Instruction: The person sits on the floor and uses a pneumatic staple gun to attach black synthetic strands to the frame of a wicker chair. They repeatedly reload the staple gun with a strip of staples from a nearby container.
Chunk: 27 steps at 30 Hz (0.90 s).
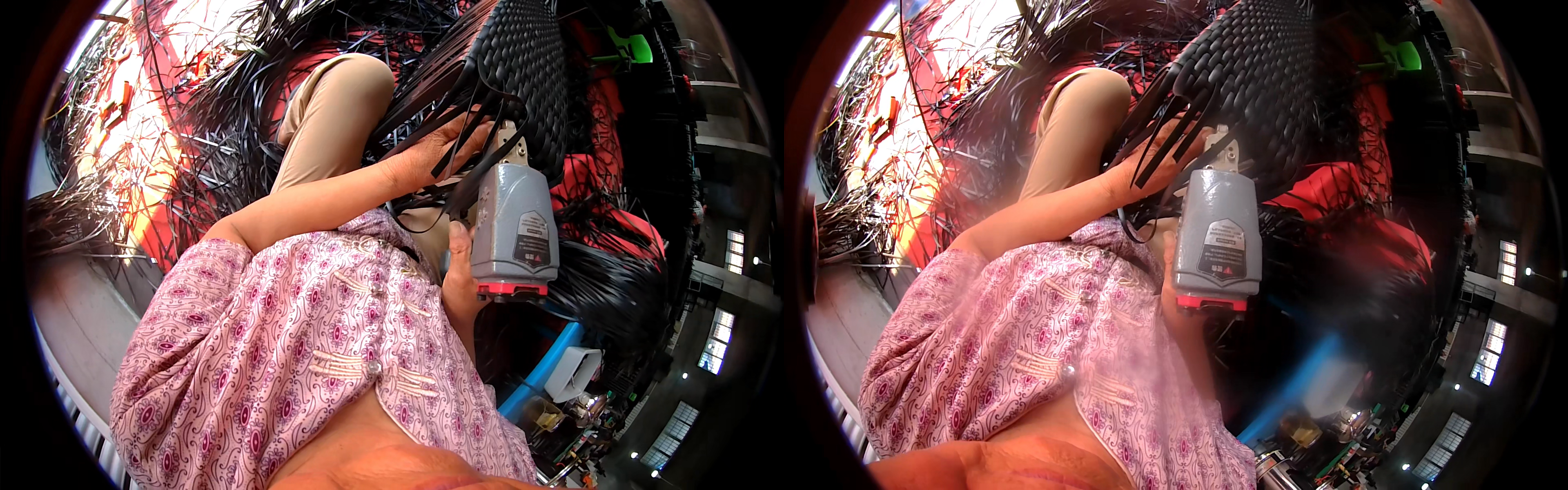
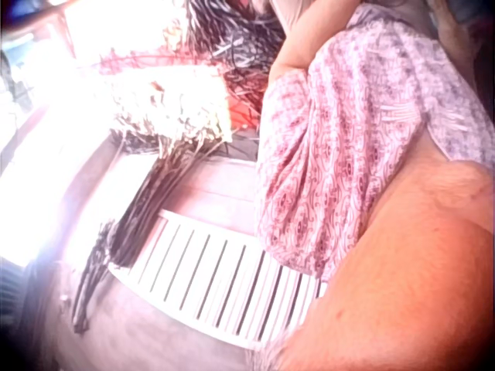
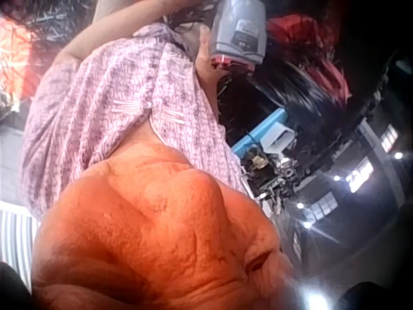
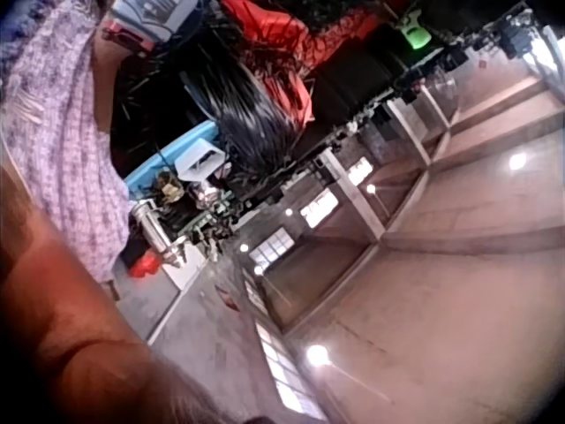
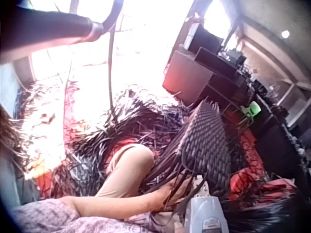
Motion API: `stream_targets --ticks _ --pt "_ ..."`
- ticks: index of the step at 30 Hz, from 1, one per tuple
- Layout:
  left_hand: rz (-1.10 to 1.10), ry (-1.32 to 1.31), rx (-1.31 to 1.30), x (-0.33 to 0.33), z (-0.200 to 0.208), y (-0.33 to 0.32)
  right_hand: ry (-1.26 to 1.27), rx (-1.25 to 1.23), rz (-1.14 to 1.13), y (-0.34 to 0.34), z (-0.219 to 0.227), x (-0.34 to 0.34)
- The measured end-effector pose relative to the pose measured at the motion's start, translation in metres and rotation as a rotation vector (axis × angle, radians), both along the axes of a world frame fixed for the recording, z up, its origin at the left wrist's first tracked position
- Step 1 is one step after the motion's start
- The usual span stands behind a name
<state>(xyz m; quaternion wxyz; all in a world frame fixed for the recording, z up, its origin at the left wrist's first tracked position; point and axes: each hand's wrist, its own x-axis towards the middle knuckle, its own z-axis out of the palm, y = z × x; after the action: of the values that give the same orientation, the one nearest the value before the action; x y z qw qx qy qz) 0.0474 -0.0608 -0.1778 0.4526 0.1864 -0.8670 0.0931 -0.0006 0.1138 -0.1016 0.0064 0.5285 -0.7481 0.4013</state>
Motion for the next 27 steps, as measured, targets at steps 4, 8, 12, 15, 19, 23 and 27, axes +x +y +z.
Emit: stream_targets --ticks 4,8,12,15,19,23,27 --pt "0.159 -0.102 -0.194 0.004 0.006 -0.001 0.063 -0.011 -0.007 0.002 -0.003 -0.001" --pt "0.409 -0.313 -0.525 0.008 0.014 -0.004 0.186 -0.012 -0.024 0.002 -0.006 0.001" --pt "0.456 -0.28 -0.491 0.003 0.008 0.0 0.31 0.0 -0.051 0.003 -0.009 -0.001" --pt "0.017 0.084 0.003 -0.002 0.005 0.002 0.211 -0.044 -0.057 -0.001 -0.009 0.001" --pt "0.0 0.051 0.09 0.002 0.001 0.003 -0.031 -0.179 -0.061 -0.01 -0.009 0.006" --pt "-0.267 0.263 0.388 0.003 0.009 0.006 -0.106 -0.08 -0.067 -0.009 0.007 0.012" --pt "0.328 -0.399 -0.215 0.006 0.017 0.003 -0.168 -0.013 -0.059 -0.003 0.006 0.013"
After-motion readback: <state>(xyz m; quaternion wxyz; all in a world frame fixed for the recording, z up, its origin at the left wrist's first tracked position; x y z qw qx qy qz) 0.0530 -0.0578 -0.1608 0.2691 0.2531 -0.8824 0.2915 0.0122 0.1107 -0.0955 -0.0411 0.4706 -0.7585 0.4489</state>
